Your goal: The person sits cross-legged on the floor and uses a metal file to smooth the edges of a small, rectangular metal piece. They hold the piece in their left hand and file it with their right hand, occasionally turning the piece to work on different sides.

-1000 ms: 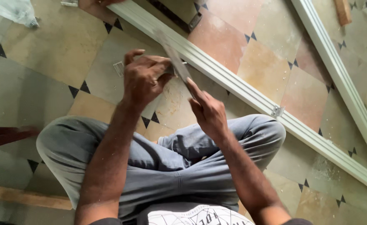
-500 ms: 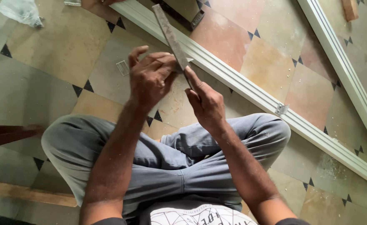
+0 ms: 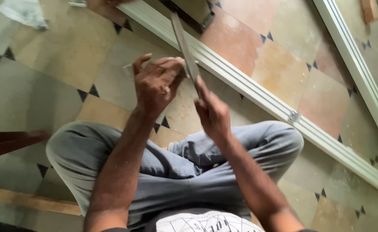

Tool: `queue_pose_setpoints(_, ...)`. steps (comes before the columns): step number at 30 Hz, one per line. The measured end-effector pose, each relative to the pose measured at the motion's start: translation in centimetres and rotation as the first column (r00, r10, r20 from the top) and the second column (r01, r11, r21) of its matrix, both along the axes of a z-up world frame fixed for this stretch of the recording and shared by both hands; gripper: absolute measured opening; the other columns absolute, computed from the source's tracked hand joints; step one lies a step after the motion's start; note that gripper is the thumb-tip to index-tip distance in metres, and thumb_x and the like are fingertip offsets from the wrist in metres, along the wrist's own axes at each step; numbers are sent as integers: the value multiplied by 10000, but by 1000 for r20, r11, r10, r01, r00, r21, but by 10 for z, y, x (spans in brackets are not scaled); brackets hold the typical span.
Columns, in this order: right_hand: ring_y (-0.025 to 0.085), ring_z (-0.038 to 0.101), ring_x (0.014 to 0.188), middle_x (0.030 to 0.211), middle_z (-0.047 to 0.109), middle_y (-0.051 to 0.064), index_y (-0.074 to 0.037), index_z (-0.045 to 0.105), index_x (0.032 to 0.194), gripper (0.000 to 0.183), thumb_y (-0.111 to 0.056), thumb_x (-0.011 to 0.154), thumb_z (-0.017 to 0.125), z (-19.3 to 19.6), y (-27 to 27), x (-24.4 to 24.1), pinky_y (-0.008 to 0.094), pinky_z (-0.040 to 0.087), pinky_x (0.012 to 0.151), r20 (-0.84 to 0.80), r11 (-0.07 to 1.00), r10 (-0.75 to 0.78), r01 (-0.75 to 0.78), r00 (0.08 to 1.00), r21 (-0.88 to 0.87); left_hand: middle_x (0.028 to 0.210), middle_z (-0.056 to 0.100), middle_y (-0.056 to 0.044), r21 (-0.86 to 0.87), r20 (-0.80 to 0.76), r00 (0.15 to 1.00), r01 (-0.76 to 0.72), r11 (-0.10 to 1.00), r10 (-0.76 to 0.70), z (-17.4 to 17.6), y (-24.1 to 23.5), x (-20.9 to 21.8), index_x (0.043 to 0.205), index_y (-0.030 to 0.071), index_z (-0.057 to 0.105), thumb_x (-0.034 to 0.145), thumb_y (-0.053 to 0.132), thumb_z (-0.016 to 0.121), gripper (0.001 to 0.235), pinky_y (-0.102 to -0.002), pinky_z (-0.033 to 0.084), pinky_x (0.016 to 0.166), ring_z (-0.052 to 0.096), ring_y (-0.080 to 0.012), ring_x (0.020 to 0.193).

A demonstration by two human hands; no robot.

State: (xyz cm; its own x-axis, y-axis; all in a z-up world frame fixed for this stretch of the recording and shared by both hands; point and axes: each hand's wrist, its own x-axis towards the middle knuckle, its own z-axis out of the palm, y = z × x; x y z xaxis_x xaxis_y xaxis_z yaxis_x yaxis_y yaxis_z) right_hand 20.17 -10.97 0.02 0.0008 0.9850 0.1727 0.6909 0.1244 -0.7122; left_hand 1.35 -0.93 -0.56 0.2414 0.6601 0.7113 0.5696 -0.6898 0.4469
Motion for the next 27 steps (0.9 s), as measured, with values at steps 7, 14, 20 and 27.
queue_pose_setpoints(7,322,579,842,1170,676,241,12,574,1479,467,-4,1019,655,-30,-69,10,297,496,770,-349,997,-68,48,935,-65,1139,774,-13,-71,12,995,-98,993,99,-10,16,-7,1220,88,756,915,224,908,367,-412,357,1098,703,-150,1127)
queue_pose_setpoints(14,264,690,877,1104,714,210,-61,540,1511,536,-62,998,694,0,-11,-4,320,552,807,-12,998,46,-46,999,-50,1082,782,2,-32,37,997,-73,997,74,0,-1,2,1119,131,753,889,176,904,279,-405,366,1072,716,-153,1095)
queue_pose_setpoints(20,268,639,782,964,630,224,-82,593,1482,517,-63,980,714,-22,-68,12,323,529,724,-82,982,-96,81,992,-171,1031,780,-12,-129,148,958,-229,965,247,-5,18,-14,1154,90,769,868,294,932,387,-395,392,1014,705,-151,964)
queue_pose_setpoints(27,257,621,823,1135,696,200,-78,521,1526,493,-96,1050,647,26,-5,17,321,551,794,24,993,82,-84,996,80,1038,787,-20,-60,120,992,-19,998,26,15,-4,8,1122,100,761,881,242,900,312,-389,398,1007,729,-153,1006)
